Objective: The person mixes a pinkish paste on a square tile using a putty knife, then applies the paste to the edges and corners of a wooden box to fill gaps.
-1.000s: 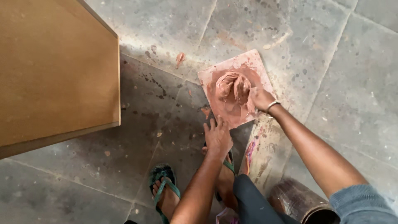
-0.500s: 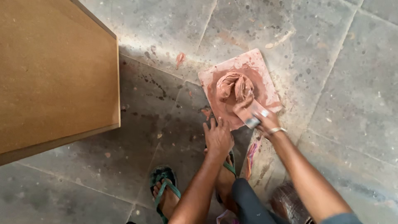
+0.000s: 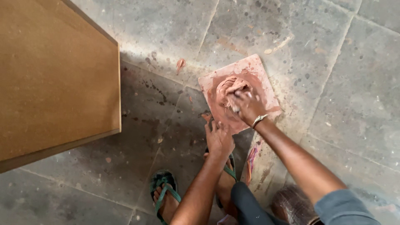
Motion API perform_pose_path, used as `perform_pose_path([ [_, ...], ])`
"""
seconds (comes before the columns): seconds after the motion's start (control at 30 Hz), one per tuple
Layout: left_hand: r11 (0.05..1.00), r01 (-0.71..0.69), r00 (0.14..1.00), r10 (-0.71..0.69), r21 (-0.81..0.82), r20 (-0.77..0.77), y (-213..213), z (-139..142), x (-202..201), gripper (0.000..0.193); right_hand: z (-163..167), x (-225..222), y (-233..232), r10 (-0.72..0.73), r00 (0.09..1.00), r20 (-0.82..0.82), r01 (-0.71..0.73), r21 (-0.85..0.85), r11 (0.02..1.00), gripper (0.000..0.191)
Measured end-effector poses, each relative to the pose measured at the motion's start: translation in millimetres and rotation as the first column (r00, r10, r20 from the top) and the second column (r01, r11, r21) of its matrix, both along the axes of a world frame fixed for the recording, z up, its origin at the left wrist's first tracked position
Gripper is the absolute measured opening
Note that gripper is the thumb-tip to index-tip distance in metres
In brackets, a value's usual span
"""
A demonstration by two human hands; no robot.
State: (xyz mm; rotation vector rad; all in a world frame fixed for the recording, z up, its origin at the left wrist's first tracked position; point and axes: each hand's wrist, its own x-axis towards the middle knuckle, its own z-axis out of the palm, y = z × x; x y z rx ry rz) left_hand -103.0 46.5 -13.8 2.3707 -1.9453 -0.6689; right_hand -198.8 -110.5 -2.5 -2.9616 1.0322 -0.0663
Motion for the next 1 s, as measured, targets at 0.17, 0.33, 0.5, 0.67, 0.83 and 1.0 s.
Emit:
perform_pose_path([
  [0.17,0.998,-0.020,0.998,0.023,0.057,-0.053,-1,-3,5,0.056,17,5,-44,-0.053,0.868,-0.494,0.293,0.424,0.857,0.026],
  [0.33,0.992,-0.051,0.992,0.063,0.115,-0.105,2,-7,5,0.059,-2,4,-51,-0.046,0.998,-0.037,0.054,0.257,0.965,0.043],
  [0.5,0.998,-0.020,0.996,0.024,0.054,-0.091,3,-10,4,0.067,-6,10,-45,0.067,0.947,-0.315,0.078,0.426,0.901,0.024],
  [0.67,0.997,-0.034,0.993,0.043,0.074,-0.111,0,-5,6,0.063,19,20,-77,-0.043,0.978,-0.204,0.122,0.395,0.910,0.024],
  [0.83,0.996,-0.072,0.990,0.077,0.050,-0.120,5,-4,7,0.055,11,28,-49,-0.041,0.972,-0.232,0.117,0.326,0.938,0.036],
  [1.0,0.997,-0.068,0.988,0.072,0.028,-0.140,8,-9,7,0.063,5,-1,-102,-0.226,0.942,-0.249,0.334,0.610,0.718,0.037],
])
